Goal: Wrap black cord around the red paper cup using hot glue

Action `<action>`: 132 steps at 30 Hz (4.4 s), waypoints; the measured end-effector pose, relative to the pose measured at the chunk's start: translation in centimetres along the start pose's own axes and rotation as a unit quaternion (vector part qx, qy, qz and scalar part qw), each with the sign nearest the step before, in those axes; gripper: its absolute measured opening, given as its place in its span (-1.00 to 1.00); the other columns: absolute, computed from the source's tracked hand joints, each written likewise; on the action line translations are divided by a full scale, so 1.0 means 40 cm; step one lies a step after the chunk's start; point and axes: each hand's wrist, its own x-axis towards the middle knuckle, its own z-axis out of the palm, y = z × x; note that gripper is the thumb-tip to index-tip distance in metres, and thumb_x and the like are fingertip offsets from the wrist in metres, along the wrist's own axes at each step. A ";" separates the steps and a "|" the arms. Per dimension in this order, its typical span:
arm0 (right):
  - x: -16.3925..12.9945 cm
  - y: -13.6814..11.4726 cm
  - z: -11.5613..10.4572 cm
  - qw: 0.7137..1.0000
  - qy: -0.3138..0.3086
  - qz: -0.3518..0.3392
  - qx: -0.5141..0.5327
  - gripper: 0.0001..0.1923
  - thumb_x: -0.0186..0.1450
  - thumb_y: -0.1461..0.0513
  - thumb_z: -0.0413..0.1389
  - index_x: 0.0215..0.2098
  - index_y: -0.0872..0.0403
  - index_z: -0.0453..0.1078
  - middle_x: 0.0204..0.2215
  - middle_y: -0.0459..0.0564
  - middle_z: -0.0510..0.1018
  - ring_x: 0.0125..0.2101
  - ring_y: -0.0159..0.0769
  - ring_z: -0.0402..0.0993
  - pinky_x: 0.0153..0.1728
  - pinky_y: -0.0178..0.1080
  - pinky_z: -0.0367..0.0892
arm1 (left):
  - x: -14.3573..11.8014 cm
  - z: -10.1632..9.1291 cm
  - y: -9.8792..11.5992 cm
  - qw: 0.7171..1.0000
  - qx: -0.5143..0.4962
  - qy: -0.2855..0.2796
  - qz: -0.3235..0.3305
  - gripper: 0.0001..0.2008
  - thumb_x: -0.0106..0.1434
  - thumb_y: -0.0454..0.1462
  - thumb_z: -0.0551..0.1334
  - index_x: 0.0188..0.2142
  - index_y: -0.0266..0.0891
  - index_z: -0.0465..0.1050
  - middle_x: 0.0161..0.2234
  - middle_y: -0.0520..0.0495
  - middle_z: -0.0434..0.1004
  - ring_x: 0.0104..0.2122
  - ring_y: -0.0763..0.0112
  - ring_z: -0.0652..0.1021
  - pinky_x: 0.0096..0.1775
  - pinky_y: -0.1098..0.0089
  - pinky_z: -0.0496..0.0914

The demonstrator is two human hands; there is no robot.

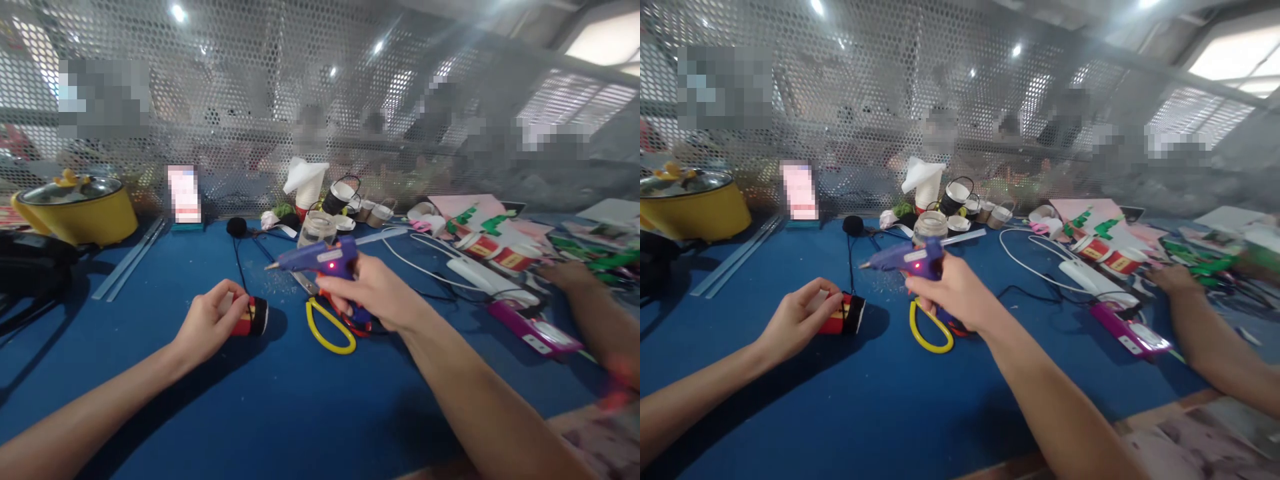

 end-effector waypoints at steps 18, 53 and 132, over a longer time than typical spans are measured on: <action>0.286 0.086 -0.129 0.973 0.152 0.159 0.065 -0.67 0.15 0.07 -0.01 -0.63 0.12 0.18 -0.79 -0.11 0.30 -0.73 -0.46 0.26 -0.65 -0.33 0.29 | -0.005 -0.005 0.010 0.999 0.005 0.012 0.032 -0.81 0.13 -0.17 0.01 -0.47 -0.24 0.25 -0.65 0.12 0.26 -0.65 0.57 0.25 -0.58 0.55 0.16; 0.082 0.048 0.189 0.953 -0.073 0.008 0.294 -0.87 -0.02 0.19 0.17 -0.53 0.10 0.38 -0.57 -0.16 0.43 -0.52 -0.48 0.31 -0.37 -0.33 0.21 | -0.026 -0.004 0.029 0.980 -0.026 -0.015 0.198 -0.95 0.12 -0.33 0.06 -0.47 -0.26 0.22 -0.71 0.17 0.22 -0.75 0.70 0.18 -0.68 0.64 0.12; 0.054 0.004 0.099 0.986 -0.106 -0.104 -0.082 -0.58 0.15 -0.05 -0.10 -0.36 0.13 0.31 -0.72 -0.18 0.24 -0.69 -0.50 0.12 -0.64 -0.37 0.04 | -0.023 -0.018 0.038 0.986 -0.041 0.102 0.127 -0.90 0.10 -0.27 0.10 -0.36 -0.24 0.28 -0.56 0.04 0.43 -0.64 0.58 0.37 -0.59 0.55 0.26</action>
